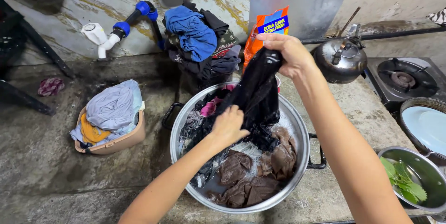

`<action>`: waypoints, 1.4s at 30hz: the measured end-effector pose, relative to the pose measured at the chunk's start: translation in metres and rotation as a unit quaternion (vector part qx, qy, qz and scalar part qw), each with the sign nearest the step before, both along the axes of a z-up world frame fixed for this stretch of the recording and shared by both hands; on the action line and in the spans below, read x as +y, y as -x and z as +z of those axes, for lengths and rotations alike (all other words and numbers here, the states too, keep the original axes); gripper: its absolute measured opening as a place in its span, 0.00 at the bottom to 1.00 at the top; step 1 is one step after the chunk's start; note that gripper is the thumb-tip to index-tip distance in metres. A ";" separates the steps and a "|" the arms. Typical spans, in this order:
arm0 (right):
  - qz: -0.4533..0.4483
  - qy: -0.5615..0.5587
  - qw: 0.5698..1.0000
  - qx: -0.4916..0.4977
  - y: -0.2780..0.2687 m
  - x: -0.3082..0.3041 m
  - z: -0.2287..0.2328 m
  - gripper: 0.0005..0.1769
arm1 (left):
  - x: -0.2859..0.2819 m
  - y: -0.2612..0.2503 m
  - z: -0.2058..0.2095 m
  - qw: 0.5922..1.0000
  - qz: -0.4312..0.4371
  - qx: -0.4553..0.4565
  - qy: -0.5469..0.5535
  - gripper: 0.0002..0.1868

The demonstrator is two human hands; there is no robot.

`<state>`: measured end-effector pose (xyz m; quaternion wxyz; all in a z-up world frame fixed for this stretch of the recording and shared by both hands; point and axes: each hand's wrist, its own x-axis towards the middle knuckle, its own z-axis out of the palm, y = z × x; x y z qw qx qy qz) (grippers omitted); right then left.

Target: The person hand-washes dark-colored garments in a metal basin filled with soapy water. They repeatedly scrub the clothes using a pink scrubbing brush, rinse them in the basin, and wring out excess water. The person handles multiple items one at a time, including a dark shirt and a pink garment.

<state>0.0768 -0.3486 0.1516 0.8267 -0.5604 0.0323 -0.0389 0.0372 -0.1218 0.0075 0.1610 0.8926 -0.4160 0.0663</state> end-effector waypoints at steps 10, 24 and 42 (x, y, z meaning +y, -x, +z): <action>0.198 0.607 0.769 -0.009 0.019 -0.021 -0.145 0.41 | 0.041 -0.087 0.046 0.904 -0.011 0.318 0.286 0.29; 0.070 0.154 0.973 -0.158 0.007 0.027 -0.007 0.23 | 0.116 -0.036 0.206 0.586 -0.226 0.507 0.590 0.35; 0.064 0.565 0.814 0.119 0.087 0.004 -0.215 0.64 | 0.090 0.015 0.007 0.700 0.086 0.629 0.326 0.28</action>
